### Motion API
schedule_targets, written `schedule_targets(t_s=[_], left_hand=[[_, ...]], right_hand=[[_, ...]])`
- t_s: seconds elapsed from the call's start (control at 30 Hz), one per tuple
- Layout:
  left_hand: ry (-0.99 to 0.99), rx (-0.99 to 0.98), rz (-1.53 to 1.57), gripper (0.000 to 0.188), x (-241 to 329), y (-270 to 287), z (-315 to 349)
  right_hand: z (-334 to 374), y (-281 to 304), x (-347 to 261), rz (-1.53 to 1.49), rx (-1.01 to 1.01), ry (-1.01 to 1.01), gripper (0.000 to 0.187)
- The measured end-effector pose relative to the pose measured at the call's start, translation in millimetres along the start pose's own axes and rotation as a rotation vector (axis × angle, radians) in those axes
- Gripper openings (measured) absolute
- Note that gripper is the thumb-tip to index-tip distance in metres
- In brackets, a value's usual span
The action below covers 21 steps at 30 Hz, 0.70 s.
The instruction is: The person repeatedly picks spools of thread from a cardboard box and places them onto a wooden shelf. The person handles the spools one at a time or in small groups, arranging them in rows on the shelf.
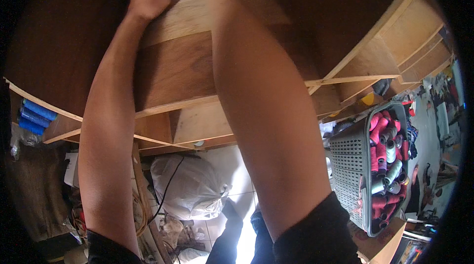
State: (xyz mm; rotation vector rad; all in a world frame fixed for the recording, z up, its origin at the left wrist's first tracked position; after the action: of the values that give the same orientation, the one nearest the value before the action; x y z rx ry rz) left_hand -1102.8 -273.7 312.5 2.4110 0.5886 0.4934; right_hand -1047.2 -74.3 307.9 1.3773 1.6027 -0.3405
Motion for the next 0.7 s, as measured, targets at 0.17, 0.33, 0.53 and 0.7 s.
schedule_targets(t_s=[0.17,0.33,0.53,0.7], left_hand=[[0.021,-0.243,-0.143,0.021,5,-14,2],[-0.021,-0.110,-0.086,0.027,17,-4,9],[-0.041,-0.062,-0.238,0.028,27,13,-15],[0.073,0.197,-0.161,0.040,-1,36,-7]], right_hand=[[50,26,-39,0.357,0.017,-0.118,0.044],[186,137,-109,0.137,-0.015,0.687,0.039],[452,268,114,-0.066,-0.300,0.124,0.027],[795,446,338,0.416,-0.872,-0.784,0.020]])
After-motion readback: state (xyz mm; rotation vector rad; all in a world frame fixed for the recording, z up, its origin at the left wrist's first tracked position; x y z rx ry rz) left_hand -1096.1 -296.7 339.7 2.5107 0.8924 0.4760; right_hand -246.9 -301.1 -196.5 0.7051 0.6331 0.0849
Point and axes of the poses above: each hand's wrist, its own z-axis away from the middle knuckle, its own y-axis out of the back of the hand, x = y × z, the point moved 10 cm from there along -z, towards the middle knuckle, and after that the axes turned 3 degrees about y, right-handed, at the moved point
